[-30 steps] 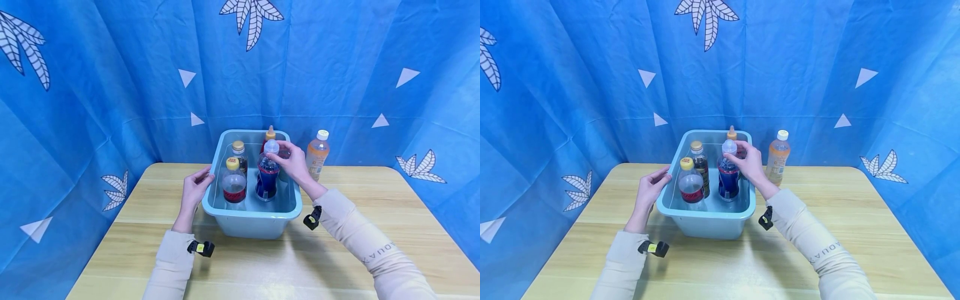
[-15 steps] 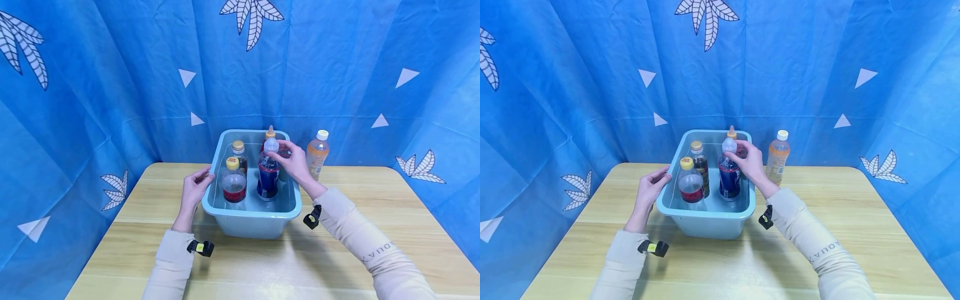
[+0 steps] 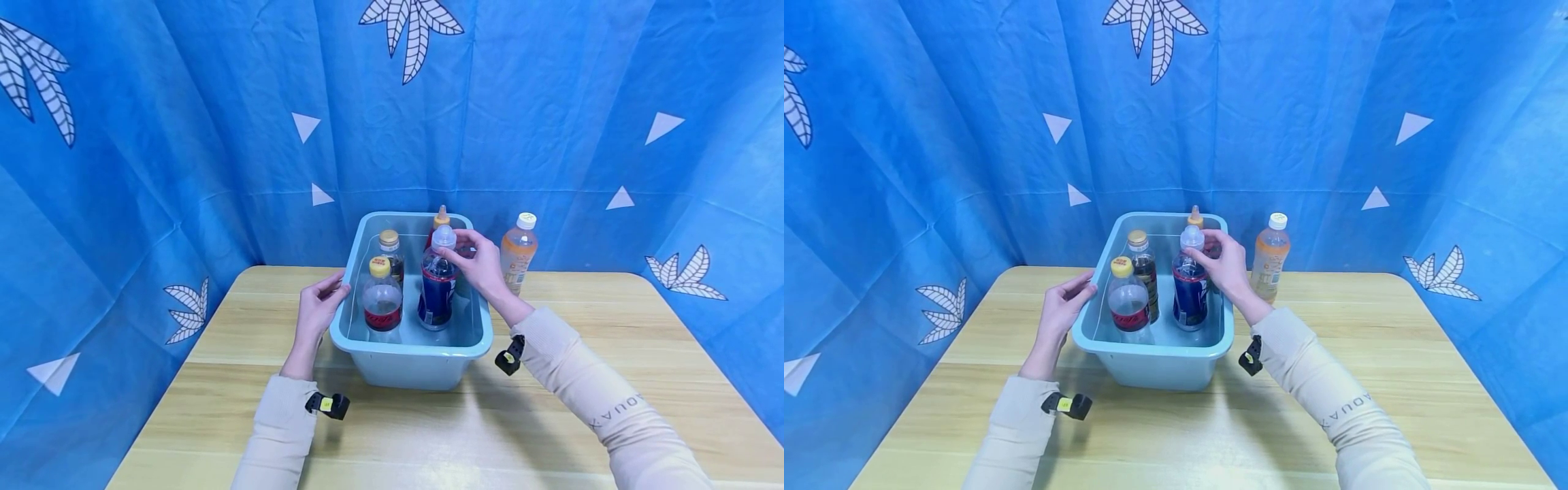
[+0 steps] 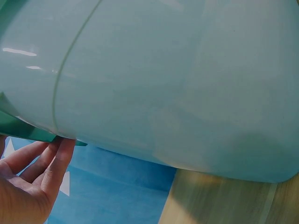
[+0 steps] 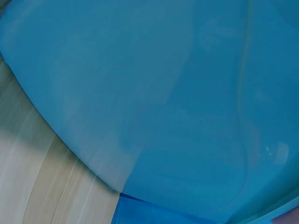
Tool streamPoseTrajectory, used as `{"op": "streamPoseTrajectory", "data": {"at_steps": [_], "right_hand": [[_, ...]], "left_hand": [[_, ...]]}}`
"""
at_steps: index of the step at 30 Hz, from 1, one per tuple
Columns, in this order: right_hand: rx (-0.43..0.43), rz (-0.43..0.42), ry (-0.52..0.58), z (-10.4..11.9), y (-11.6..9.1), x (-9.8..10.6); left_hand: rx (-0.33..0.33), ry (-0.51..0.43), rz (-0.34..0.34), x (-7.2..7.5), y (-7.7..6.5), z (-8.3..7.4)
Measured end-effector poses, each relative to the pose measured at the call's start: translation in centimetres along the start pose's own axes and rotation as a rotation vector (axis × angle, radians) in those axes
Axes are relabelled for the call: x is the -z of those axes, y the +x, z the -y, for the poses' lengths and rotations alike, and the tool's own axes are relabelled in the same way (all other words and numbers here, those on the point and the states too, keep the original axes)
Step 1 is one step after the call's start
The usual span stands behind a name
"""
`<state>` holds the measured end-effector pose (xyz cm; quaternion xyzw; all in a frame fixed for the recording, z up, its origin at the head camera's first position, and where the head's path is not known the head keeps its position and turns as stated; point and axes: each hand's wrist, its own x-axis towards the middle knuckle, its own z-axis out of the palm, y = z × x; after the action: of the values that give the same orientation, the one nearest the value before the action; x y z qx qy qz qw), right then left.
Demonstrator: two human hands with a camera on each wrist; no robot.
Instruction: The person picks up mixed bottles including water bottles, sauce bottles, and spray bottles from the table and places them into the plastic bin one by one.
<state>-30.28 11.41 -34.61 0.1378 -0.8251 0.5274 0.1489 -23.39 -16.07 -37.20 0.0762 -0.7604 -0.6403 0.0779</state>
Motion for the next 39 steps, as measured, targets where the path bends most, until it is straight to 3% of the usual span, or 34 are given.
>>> {"op": "streamPoseTrajectory", "data": {"at_steps": [31,39], "right_hand": [[0.011,-0.002,0.056,0.0,-0.7,0.8],[0.040,-0.024,0.064,2.3,-2.0,2.1]], "left_hand": [[-0.006,-0.012,0.001,0.0,0.2,0.2],[0.004,-0.013,0.004,0.0,0.3,0.2]]}}
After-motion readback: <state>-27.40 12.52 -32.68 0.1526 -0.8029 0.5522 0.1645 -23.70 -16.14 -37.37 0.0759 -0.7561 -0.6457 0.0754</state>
